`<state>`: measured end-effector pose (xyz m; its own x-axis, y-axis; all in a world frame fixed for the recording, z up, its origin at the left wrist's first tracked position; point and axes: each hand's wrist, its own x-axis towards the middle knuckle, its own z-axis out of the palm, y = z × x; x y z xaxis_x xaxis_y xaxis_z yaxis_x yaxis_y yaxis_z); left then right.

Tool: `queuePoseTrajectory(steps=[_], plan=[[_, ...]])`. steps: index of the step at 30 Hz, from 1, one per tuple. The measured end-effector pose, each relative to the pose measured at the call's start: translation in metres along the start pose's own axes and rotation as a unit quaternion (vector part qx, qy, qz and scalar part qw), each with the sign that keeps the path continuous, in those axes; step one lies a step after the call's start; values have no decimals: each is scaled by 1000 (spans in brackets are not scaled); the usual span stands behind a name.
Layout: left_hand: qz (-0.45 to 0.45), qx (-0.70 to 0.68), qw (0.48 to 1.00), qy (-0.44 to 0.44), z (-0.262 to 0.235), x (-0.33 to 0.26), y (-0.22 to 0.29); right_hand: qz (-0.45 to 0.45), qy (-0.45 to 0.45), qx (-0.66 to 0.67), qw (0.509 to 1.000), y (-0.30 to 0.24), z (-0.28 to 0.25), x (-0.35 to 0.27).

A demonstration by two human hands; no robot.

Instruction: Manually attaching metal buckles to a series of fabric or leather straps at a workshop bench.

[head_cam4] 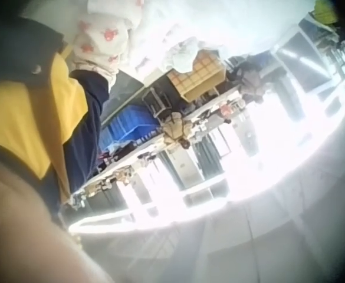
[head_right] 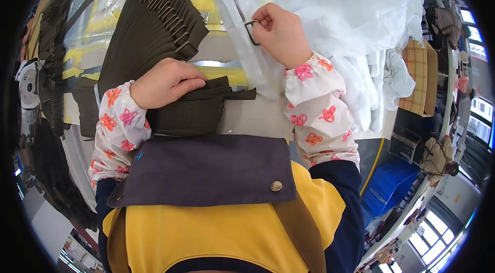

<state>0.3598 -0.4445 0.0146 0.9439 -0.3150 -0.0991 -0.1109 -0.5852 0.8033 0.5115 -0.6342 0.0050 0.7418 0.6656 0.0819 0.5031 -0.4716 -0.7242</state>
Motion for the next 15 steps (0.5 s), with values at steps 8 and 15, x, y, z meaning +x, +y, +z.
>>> queuePoseTrajectory(steps=[8, 15], plan=[[14, 51, 976, 212, -4, -4, 18, 82, -40, 319, 943, -15, -32, -12], [-38, -123, 960, 247, -14, -17, 22, 107, -113, 576, 803, -41, -10, -17]])
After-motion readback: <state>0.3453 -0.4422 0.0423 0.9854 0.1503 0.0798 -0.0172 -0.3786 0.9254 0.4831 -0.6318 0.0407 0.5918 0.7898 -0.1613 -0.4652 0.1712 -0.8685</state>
